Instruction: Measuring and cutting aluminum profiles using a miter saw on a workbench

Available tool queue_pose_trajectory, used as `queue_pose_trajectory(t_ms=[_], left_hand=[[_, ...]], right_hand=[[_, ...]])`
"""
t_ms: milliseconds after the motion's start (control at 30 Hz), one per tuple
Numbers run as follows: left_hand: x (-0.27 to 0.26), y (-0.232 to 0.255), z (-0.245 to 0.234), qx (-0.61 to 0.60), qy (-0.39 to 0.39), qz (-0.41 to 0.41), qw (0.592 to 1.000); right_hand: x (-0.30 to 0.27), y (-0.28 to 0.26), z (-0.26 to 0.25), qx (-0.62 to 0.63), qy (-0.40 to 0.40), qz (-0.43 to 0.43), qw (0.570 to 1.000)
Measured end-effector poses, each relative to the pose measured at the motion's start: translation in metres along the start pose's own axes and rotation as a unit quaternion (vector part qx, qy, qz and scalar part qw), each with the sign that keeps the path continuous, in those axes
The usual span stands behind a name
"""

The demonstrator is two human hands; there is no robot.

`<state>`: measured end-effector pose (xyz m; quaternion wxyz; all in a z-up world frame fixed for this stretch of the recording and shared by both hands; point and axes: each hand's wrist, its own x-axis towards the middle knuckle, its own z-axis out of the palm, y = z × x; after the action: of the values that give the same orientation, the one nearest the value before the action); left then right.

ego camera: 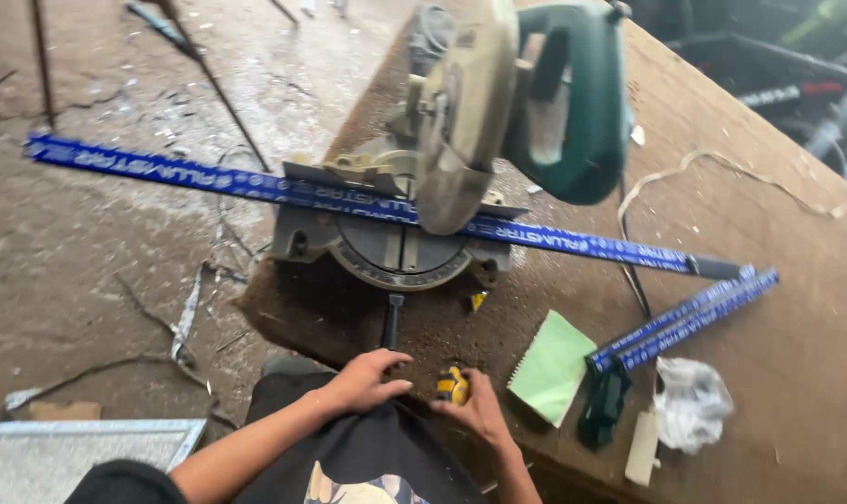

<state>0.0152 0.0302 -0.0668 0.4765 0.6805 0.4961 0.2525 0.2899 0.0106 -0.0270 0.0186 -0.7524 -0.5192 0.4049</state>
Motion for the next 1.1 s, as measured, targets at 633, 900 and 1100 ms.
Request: queue_pose_trajectory(t_ms=[633, 900, 1100], left_hand=[[-0.043, -0.059, -0.288, -0.304, 0.394, -0.205, 0.843], [-0.015, -0.254, -0.487, -0.161, 0.726, -0.193, 0.640], [0.015, -0.324, -0.480, -0.071, 0.716, -0.298, 0.627]], right_hand=[[0.068, -0.072, -0.086, -0.077, -0.049, 0.050, 0.995], [0.231, 0.000, -0.202, -0.612, 0.043, -0.153, 0.775], [0.271, 0.063, -0.209, -0.606, 0.109, -0.234, 0.752]])
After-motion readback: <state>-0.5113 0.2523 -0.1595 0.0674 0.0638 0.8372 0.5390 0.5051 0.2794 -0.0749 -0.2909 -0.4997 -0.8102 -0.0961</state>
